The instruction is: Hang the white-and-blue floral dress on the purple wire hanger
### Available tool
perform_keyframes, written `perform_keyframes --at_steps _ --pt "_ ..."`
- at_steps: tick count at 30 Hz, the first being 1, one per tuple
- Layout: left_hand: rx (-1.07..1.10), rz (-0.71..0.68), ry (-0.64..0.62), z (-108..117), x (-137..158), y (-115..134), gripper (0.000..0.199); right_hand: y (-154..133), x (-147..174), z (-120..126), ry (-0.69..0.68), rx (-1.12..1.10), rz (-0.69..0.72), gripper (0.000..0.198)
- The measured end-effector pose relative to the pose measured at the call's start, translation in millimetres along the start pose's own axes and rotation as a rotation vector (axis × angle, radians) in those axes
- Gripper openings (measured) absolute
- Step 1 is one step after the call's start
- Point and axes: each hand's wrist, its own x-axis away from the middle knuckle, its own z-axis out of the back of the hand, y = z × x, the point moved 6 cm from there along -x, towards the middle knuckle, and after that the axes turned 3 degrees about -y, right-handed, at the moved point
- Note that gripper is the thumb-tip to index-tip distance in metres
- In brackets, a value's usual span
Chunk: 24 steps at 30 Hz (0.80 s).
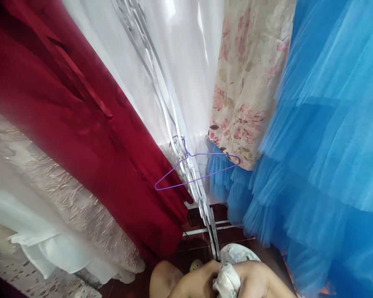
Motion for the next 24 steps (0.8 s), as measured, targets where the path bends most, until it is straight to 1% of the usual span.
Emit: perform_keyframes --at_steps 2,5,7,9,10,12,16,17,19,21,23,24 --pt "-0.042 0.038 0.071 17 4 -10 0.037 -24 10 -4 0.049 0.033 0.044 0.053" --pt "-0.105 0.104 0.239 60 21 -18 0.031 -59 30 -8 0.209 0.05 0.055 0.058" --pt "-0.112 0.079 0.284 83 35 -15 0.033 -75 46 -6 0.298 0.08 0.06 0.054" --pt "-0.109 0.032 0.3 99 49 -10 0.036 -84 61 3 0.386 0.149 0.083 0.042" --pt "-0.108 0.028 0.302 103 56 -8 0.038 -86 68 9 0.433 0.186 0.09 0.038" --pt "-0.12 0.06 0.297 108 67 -7 0.041 -88 78 19 0.501 0.251 0.087 0.037" --pt "-0.2 0.202 0.206 103 82 -14 0.044 -90 86 26 0.522 0.378 0.023 0.038" --pt "-0.264 0.247 0.193 102 85 -17 0.044 -92 87 27 0.548 0.433 0.003 0.036" --pt "-0.454 0.327 0.206 107 92 -19 0.04 -98 91 29 0.645 0.556 -0.028 0.033" --pt "-0.671 0.363 0.25 117 100 -16 0.028 -100 95 32 0.733 0.644 -0.056 0.03" --pt "-0.84 0.396 0.291 131 107 -9 0.017 -100 95 34 0.782 0.676 -0.073 0.029" --pt "-0.905 0.419 0.318 140 111 -5 0.014 -99 94 35 0.794 0.689 -0.075 0.029"
